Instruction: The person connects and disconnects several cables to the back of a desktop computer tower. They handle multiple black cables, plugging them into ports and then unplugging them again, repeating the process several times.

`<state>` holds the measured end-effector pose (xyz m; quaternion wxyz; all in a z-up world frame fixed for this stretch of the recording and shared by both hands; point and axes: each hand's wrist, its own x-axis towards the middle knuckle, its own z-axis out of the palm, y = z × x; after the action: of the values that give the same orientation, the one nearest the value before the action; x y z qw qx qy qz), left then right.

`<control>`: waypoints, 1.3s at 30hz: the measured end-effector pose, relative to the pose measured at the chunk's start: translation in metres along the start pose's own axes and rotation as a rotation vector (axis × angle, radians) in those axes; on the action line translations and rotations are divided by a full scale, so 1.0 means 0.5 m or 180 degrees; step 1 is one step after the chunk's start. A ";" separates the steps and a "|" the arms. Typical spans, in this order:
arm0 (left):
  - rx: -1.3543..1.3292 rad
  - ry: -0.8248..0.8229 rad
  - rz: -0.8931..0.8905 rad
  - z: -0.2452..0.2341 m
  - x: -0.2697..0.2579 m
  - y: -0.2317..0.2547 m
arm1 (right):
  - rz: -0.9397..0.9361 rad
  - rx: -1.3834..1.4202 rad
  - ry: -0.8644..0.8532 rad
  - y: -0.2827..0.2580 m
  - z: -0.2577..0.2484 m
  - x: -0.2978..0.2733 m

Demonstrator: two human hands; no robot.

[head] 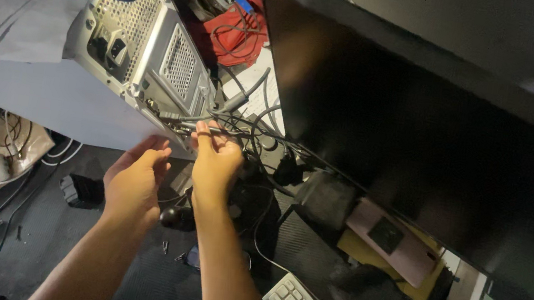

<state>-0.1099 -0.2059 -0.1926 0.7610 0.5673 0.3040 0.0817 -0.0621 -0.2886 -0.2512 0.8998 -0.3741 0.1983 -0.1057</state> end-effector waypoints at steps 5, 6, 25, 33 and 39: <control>-0.0074 -0.0090 0.0106 0.002 0.012 0.000 | -0.0019 0.0104 -0.0098 0.006 0.007 0.007; -0.0035 -0.0082 0.0108 0.002 0.012 -0.001 | -0.0032 0.0126 -0.0130 0.004 0.007 0.006; -0.0034 -0.0014 -0.0105 -0.003 0.037 0.026 | 0.0170 -0.0643 0.0568 -0.034 0.059 0.004; -0.0061 -0.0012 -0.0067 -0.007 0.051 0.020 | 0.0120 -0.0666 0.0620 -0.030 0.073 0.001; -0.0044 -0.0033 -0.0062 -0.006 0.050 0.022 | 0.0069 -0.0388 0.0501 -0.014 0.077 0.017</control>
<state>-0.0891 -0.1878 -0.1924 0.7672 0.5595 0.3050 0.0735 -0.0379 -0.2720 -0.2236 0.8581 -0.4166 0.2784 -0.1128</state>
